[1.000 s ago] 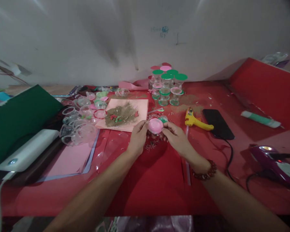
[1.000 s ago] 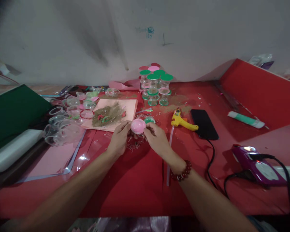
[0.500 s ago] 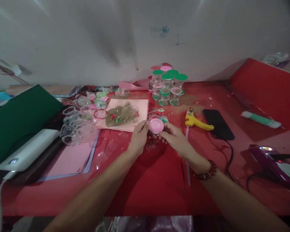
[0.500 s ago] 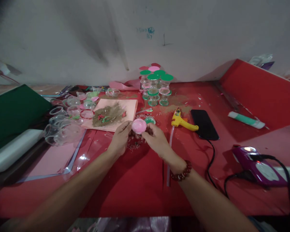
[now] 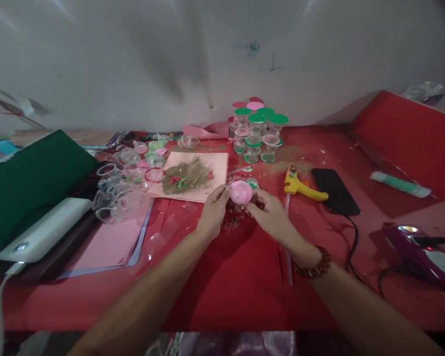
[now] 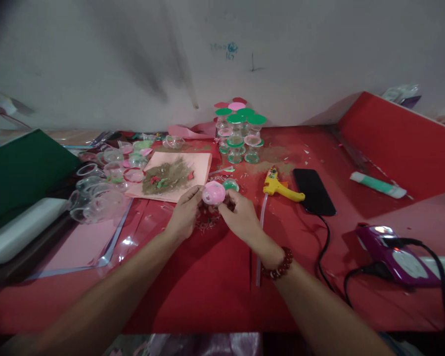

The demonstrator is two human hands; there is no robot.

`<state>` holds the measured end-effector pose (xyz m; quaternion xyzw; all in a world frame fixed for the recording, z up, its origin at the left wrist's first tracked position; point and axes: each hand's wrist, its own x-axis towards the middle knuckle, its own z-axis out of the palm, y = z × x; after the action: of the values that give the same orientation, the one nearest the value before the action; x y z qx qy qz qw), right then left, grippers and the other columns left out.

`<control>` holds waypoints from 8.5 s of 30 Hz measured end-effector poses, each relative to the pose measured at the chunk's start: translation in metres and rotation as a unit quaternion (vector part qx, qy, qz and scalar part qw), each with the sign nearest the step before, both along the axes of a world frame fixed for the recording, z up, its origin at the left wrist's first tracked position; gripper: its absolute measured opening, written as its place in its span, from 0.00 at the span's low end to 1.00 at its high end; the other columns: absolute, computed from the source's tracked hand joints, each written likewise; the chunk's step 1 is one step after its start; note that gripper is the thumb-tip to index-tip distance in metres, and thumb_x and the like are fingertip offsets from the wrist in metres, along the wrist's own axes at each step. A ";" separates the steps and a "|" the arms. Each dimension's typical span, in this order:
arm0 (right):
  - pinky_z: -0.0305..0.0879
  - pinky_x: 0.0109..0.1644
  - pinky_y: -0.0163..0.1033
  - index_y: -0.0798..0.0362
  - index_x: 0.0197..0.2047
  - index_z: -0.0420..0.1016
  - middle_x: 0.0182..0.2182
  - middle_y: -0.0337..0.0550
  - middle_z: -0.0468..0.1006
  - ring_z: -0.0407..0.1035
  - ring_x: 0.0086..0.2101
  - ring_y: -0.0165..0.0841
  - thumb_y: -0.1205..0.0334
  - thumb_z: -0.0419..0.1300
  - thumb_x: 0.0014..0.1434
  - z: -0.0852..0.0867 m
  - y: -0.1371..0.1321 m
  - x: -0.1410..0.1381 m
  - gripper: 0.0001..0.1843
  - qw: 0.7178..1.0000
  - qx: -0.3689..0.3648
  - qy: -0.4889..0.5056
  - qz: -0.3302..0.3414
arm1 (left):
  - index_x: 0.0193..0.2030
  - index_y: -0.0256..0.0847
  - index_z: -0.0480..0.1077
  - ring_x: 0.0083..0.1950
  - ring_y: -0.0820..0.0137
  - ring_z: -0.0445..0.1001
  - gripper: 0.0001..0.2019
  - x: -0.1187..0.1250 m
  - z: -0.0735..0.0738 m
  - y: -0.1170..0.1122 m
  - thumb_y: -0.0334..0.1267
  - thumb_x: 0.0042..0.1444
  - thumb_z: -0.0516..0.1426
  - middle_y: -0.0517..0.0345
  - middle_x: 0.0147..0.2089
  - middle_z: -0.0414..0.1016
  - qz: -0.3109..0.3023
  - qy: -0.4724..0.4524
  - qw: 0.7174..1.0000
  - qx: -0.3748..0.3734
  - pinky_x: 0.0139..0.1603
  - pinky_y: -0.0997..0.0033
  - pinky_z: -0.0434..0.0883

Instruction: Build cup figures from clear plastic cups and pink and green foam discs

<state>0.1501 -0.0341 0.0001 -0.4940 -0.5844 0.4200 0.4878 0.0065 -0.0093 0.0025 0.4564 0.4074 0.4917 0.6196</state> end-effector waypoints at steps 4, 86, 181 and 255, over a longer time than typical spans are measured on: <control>0.60 0.32 0.36 0.52 0.34 0.71 0.27 0.38 0.76 0.67 0.27 0.30 0.65 0.56 0.53 -0.001 0.000 0.001 0.05 1.000 0.001 -0.019 -0.006 | 0.30 0.39 0.67 0.22 0.75 0.66 0.14 0.000 0.000 0.000 0.48 0.58 0.57 0.62 0.24 0.70 0.000 0.001 1.000 0.003 0.25 0.75 0.62; 0.52 0.27 0.35 0.50 0.24 0.64 0.20 0.34 0.63 0.57 0.23 0.29 0.59 0.52 0.54 0.014 -0.005 0.006 0.08 0.999 -0.023 -0.008 -0.031 | 0.25 0.38 0.66 0.23 0.73 0.63 0.13 0.001 0.007 -0.005 0.45 0.49 0.60 0.62 0.22 0.65 -0.044 -0.049 0.997 -0.050 0.21 0.73 0.63; 0.58 0.28 0.35 0.51 0.29 0.68 0.22 0.36 0.72 0.65 0.24 0.29 0.61 0.53 0.51 0.009 0.000 0.005 0.05 0.997 -0.074 0.006 -0.023 | 0.30 0.40 0.67 0.20 0.75 0.68 0.05 0.002 0.006 -0.003 0.38 0.52 0.55 0.65 0.19 0.68 -0.004 0.012 0.999 -0.053 0.22 0.78 0.60; 0.58 0.28 0.34 0.50 0.27 0.67 0.20 0.34 0.71 0.65 0.22 0.28 0.60 0.52 0.53 0.004 0.001 0.006 0.06 0.997 -0.064 -0.002 -0.034 | 0.33 0.39 0.67 0.22 0.73 0.69 0.10 0.001 0.001 -0.003 0.44 0.57 0.56 0.63 0.21 0.70 -0.026 0.030 0.999 -0.015 0.24 0.76 0.63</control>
<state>0.1559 -0.0333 0.0043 -0.5448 -0.5404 0.4388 0.4675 0.0071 -0.0127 0.0039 0.4719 0.4208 0.4557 0.6265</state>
